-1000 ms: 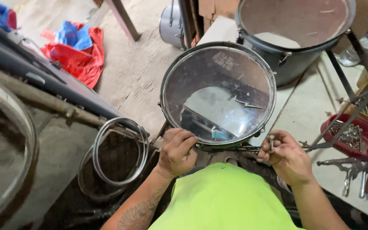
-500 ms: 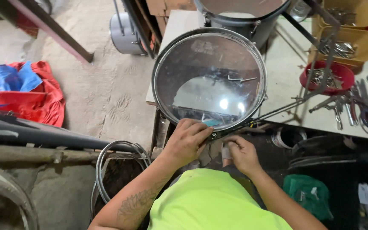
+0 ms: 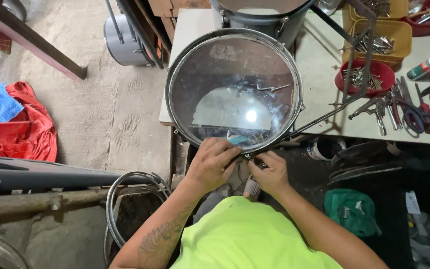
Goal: The person inserts and tightens metal bolts into the tension rods of a drum shell using their hands. They work around the rim of the drum, securing the drumhead in place by hand-tightening each bolt sequentially.
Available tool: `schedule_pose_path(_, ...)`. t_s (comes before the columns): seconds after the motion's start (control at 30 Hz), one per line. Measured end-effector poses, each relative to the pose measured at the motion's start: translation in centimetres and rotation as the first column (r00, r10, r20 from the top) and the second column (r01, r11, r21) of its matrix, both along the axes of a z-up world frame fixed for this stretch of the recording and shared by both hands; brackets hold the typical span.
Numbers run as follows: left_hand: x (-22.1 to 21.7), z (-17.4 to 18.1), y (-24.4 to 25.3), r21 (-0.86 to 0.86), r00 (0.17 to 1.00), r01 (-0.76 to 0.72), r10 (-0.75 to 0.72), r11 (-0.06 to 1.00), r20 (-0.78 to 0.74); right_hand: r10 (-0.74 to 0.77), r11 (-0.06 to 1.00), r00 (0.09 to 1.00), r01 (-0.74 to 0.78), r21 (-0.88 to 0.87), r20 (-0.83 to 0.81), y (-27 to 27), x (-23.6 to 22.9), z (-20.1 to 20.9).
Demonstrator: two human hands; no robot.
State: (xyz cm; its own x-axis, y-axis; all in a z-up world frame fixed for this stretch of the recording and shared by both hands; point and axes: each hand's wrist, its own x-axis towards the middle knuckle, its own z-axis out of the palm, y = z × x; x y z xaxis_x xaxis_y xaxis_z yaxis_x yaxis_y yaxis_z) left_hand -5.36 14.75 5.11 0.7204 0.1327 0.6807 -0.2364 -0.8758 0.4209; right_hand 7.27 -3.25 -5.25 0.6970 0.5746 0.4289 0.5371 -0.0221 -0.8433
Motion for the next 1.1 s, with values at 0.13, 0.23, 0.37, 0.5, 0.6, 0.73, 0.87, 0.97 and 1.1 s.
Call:
schedule_pose_path(0.13, -0.4, 0.1, 0.3, -0.001, 0.999, 0.037, -0.037, 0.999, -0.03, -0.082, 0.995, 0.997, 0.081, 0.05, 0.005, 0.6, -1.2, -0.1)
schedule_pose_path(0.23, 0.0, -0.6, 1.0, 0.037, 0.998, 0.057, -0.056, 0.998, -0.013, -0.167, 0.982, 0.986, 0.165, 0.093, 0.021, 1.8, -1.9, 0.2)
schedule_pose_path(0.37, -0.7, -1.0, 1.2, 0.044, 0.992, 0.108, -0.105, 0.993, -0.065, -0.28, 0.959, 0.959, 0.277, 0.066, 0.05, 2.1, -3.7, -0.1)
schedule_pose_path(0.5, -0.7, -1.1, 1.6, 0.056, 0.987, 0.13, -0.124, 0.99, -0.098, -0.348, 0.937, 0.926, 0.341, 0.075, 0.143, 2.8, -4.8, 2.7)
schedule_pose_path(0.6, -0.4, -1.1, 1.8, 0.081, 0.982, 0.147, -0.135, 0.986, -0.134, -0.36, 0.932, 0.923, 0.351, 0.091, 0.134, 2.8, -4.9, 2.5)
schedule_pose_path(0.73, 1.0, 1.1, 2.9, 0.115, 0.923, 0.231, -0.18, 0.966, -0.339, -0.378, 0.924, 0.923, 0.369, 0.104, 0.08, 3.0, -5.7, 2.8)
schedule_pose_path(0.87, 2.0, 1.9, 3.3, -0.111, 0.853, 0.295, -0.314, 0.949, -0.416, -0.42, 0.901, 0.907, 0.415, 0.127, 0.013, 3.3, -5.7, 0.7)
schedule_pose_path(0.97, 1.7, 3.1, 3.4, -0.191, 0.833, 0.294, -0.349, 0.937, -0.429, -0.439, 0.889, 0.898, 0.434, 0.15, 0.007, 3.5, -6.0, 0.9)
schedule_pose_path(1.1, 1.4, 2.7, 3.7, -0.191, 0.83, 0.284, -0.341, 0.94, -0.441, -0.446, 0.884, 0.895, 0.436, 0.169, 0.026, 3.7, -6.1, 2.3)
